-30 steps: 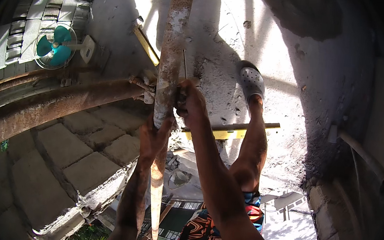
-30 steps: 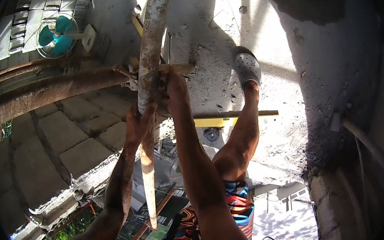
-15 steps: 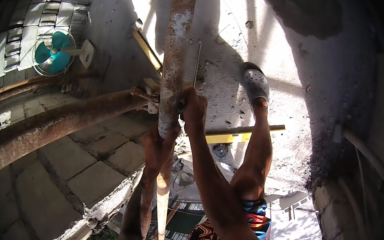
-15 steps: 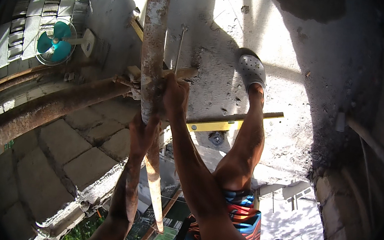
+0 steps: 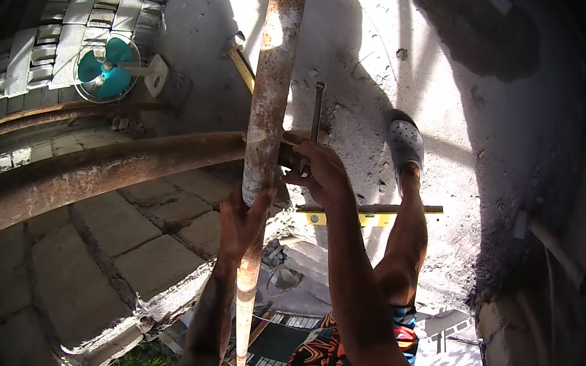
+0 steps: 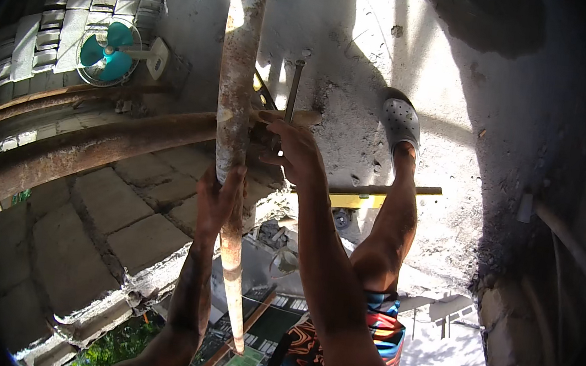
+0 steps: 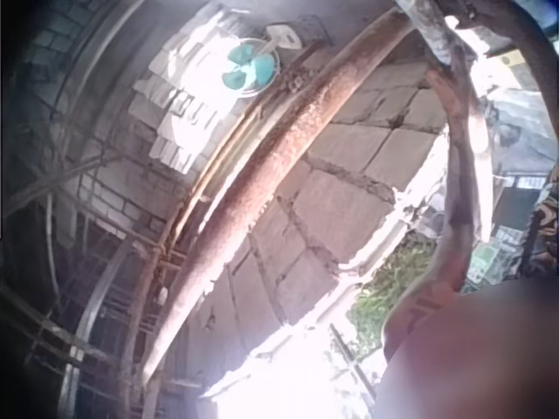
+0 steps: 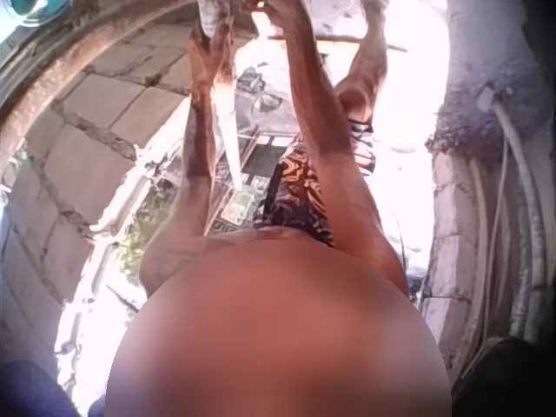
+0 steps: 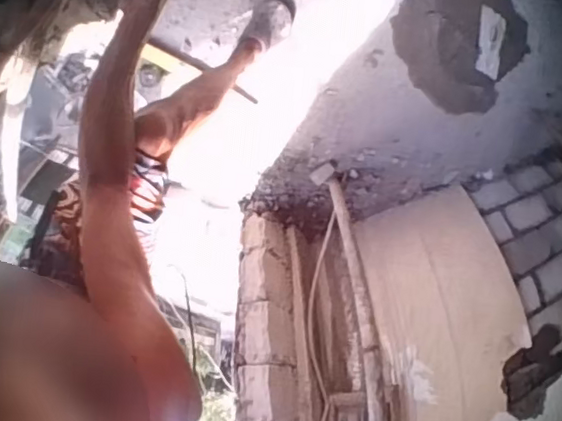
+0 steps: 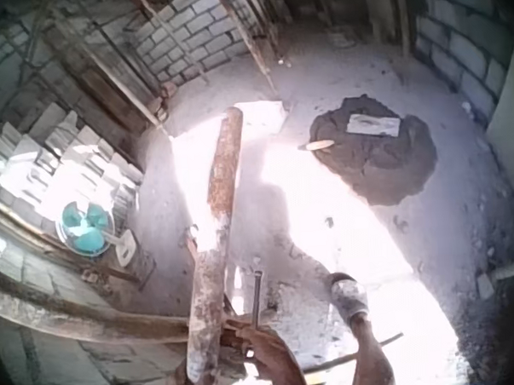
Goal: The person assembles and adjusts a metal scaffolding structure at a construction site. They use a wrench to tighten bolts on the joints and a spirit level to check the alignment of the horizontal bars.
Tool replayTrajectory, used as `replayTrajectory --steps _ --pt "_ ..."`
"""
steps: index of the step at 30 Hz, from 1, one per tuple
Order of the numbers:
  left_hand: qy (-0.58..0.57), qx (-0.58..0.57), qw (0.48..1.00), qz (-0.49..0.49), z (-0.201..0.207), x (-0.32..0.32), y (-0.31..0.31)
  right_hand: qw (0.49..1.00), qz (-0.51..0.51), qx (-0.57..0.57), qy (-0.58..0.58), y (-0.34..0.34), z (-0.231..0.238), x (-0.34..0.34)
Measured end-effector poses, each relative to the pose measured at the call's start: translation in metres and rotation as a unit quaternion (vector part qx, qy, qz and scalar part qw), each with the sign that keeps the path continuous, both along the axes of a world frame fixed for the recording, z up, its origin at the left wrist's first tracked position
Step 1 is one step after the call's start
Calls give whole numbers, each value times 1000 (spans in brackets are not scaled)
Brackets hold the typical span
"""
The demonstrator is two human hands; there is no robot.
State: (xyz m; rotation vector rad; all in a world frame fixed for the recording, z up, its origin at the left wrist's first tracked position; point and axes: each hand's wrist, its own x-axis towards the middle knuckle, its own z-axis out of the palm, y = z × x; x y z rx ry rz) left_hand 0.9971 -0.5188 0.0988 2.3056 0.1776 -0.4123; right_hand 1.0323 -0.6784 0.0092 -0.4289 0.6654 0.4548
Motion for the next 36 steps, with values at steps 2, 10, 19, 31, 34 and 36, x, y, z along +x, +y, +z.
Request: replayTrajectory --steps 2,10,19,31,34,36 --pt "-5 -28 1000 1 -3 3 -3 1000 -30 9 6 4 -4 -3" --pt "-39 -32 996 -72 8 9 -18 985 -161 61 -30 23 -28 -19" --pt "10 -30 997 -69 20 25 -24 988 -144 31 -43 16 -18 -17" --pt "12 -182 983 -28 -6 29 -26 989 -127 4 -79 20 -31 -19" --pt "-19 -124 991 -54 -5 29 -26 988 -127 -14 -87 16 -27 -16" --pt "30 -145 989 13 -1 24 -24 988 -117 -44 -91 11 -26 -13"
